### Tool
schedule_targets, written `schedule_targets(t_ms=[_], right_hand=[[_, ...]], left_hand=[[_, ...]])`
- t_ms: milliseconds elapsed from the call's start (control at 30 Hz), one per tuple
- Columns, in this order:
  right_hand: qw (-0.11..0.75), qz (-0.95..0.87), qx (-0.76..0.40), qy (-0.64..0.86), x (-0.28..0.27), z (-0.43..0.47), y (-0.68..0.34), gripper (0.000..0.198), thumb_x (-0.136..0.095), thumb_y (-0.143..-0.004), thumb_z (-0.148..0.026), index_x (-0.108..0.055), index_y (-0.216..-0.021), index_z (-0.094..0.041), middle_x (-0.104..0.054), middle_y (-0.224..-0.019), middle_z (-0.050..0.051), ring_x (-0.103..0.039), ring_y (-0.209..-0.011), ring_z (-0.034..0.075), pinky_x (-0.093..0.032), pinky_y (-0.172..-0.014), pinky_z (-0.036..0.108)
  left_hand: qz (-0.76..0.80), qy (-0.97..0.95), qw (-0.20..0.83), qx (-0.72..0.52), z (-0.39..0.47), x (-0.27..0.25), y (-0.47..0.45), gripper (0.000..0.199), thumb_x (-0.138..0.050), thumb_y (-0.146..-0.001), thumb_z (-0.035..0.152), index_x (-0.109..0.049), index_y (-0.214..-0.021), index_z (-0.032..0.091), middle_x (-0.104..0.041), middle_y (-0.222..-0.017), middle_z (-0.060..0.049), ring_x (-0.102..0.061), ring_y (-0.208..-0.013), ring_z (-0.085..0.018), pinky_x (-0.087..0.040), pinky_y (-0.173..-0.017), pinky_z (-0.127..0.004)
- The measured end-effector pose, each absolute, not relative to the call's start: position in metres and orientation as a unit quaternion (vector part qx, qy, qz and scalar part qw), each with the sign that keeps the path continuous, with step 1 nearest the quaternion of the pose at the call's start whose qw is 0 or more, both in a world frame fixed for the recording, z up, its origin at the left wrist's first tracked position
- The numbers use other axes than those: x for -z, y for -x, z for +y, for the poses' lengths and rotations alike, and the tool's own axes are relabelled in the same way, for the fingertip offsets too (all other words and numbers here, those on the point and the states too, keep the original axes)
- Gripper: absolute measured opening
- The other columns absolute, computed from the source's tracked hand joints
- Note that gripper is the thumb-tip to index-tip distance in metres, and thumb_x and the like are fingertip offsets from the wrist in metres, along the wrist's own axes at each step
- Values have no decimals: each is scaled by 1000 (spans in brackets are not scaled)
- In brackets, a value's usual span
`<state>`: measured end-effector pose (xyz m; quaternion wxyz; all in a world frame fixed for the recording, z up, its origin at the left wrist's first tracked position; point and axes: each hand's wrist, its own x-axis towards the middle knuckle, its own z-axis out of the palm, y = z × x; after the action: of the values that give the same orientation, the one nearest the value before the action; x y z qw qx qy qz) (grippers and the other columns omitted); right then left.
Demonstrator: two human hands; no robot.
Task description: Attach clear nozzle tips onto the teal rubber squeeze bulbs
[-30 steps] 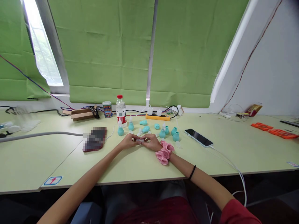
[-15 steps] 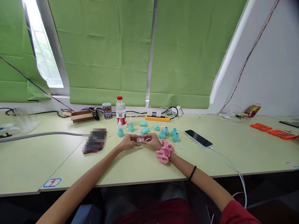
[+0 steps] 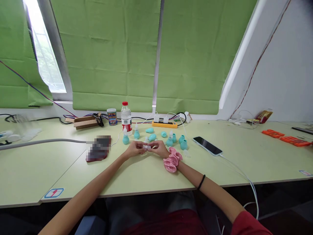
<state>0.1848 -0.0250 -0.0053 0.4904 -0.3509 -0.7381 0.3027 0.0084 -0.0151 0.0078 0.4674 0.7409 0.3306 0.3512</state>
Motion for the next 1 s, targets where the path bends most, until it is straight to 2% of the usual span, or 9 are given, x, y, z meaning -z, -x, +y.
schedule_targets(t_ms=[167, 300, 500, 600, 800, 1000], right_hand=[[496, -736, -296, 354, 8, -22, -184, 24, -66, -58, -31, -65, -75, -14, -64, -69, 4, -57, -60, 15, -47, -52, 24], [498, -732, -287, 365, 11, -21, -183, 21, -64, -59, -30, -66, -73, -15, -63, -63, 2, -56, -56, 13, -46, -49, 21], [487, -740, -246, 393, 16, -20, -182, 18, -63, -58, -27, -67, -70, -14, -63, -60, 3, -55, -51, 12, -45, -47, 21], [486, -746, -231, 392, 17, -21, -182, 18, -62, -59, -26, -67, -71, -14, -63, -59, 3, -54, -50, 12, -44, -47, 21], [482, -756, -217, 386, 14, -24, -181, 19, -61, -59, -25, -67, -74, -13, -63, -63, 3, -55, -53, 12, -45, -49, 20], [473, -753, -225, 399, 15, -21, -180, 21, -61, -59, -26, -67, -74, -12, -63, -63, 3, -54, -53, 10, -44, -49, 19]], left_hand=[[356, -791, 335, -368, -19, -13, -9, 36, -59, -65, 37, -63, -92, 14, -64, -82, -8, -57, -69, -16, -46, -59, -24], [340, -828, 237, -378, -24, -16, -11, 26, -53, -71, 36, -67, -82, 17, -63, -79, -6, -56, -69, -15, -44, -57, -23], [328, -868, 103, -358, -25, -12, -13, 20, -51, -73, 29, -67, -73, 17, -62, -74, -7, -54, -70, -16, -42, -63, -26], [343, -862, 124, -353, -23, -12, -12, 19, -52, -72, 29, -65, -70, 16, -61, -70, -6, -53, -65, -15, -42, -59, -24], [343, -830, 284, -335, -11, -9, -5, 19, -55, -67, 31, -62, -69, 13, -60, -65, -3, -53, -60, -12, -42, -54, -21], [347, -794, 391, -310, -8, -12, 3, 25, -57, -65, 34, -62, -71, 10, -58, -60, -2, -48, -50, -9, -40, -48, -20]])
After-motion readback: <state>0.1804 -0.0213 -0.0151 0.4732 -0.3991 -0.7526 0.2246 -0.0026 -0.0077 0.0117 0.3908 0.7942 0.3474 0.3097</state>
